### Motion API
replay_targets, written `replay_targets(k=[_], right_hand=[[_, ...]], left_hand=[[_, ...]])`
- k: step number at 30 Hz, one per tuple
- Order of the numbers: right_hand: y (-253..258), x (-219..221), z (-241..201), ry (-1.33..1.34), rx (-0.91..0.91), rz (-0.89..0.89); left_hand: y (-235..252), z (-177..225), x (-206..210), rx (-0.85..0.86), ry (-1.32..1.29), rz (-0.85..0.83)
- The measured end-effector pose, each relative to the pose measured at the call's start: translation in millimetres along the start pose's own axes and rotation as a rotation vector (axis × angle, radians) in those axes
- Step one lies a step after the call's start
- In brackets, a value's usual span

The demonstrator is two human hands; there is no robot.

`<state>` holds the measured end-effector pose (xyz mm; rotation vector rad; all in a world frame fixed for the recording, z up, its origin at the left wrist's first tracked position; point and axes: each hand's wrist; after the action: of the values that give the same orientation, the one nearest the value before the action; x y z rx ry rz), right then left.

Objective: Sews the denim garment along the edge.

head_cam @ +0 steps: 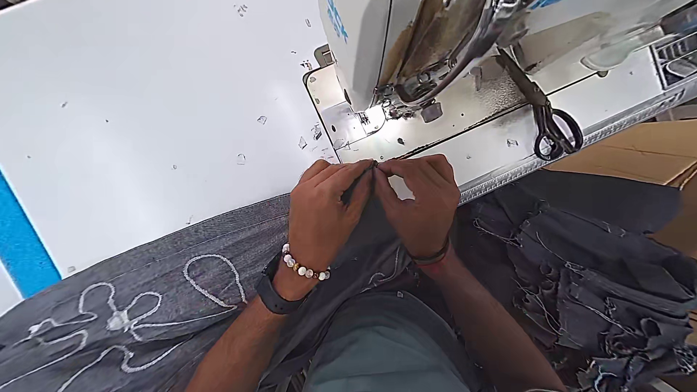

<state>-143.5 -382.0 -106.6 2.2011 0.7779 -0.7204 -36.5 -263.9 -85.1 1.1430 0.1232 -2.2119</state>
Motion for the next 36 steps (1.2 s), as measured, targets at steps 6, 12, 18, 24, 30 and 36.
replay_targets(k=[6, 12, 18, 24, 30, 36], right_hand=[[2, -3, -8, -0.079, -0.067, -0.031], [11, -17, -4, 0.315, 0.199, -0.264], [22, -31, 4, 0.609, 0.377, -0.456], [22, -28, 0, 0.572, 0.397, -0.438], [12, 3, -7, 0.040, 0.118, -0.132], [10, 4, -15, -0.247, -0.109, -0.032]], left_hand=[[1, 0, -1, 0.026, 0.049, 0.013], [8, -2, -3, -0.110, -0.136, 0.001], [9, -4, -6, -0.030, -0.116, 0.013], [8, -1, -11, -0.044, -0.072, -0.032], [10, 5, -20, -0.271, -0.041, -0.179], [10, 5, -20, -0.230, -0.086, -0.158]])
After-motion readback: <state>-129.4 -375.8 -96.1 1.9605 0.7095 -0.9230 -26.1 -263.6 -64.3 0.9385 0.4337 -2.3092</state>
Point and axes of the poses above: each hand's wrist, its own y-axis towards the middle knuckle, its own x-axis out of the palm, z = x × y, and after that the axes turned 6 degrees about -z, right-handed
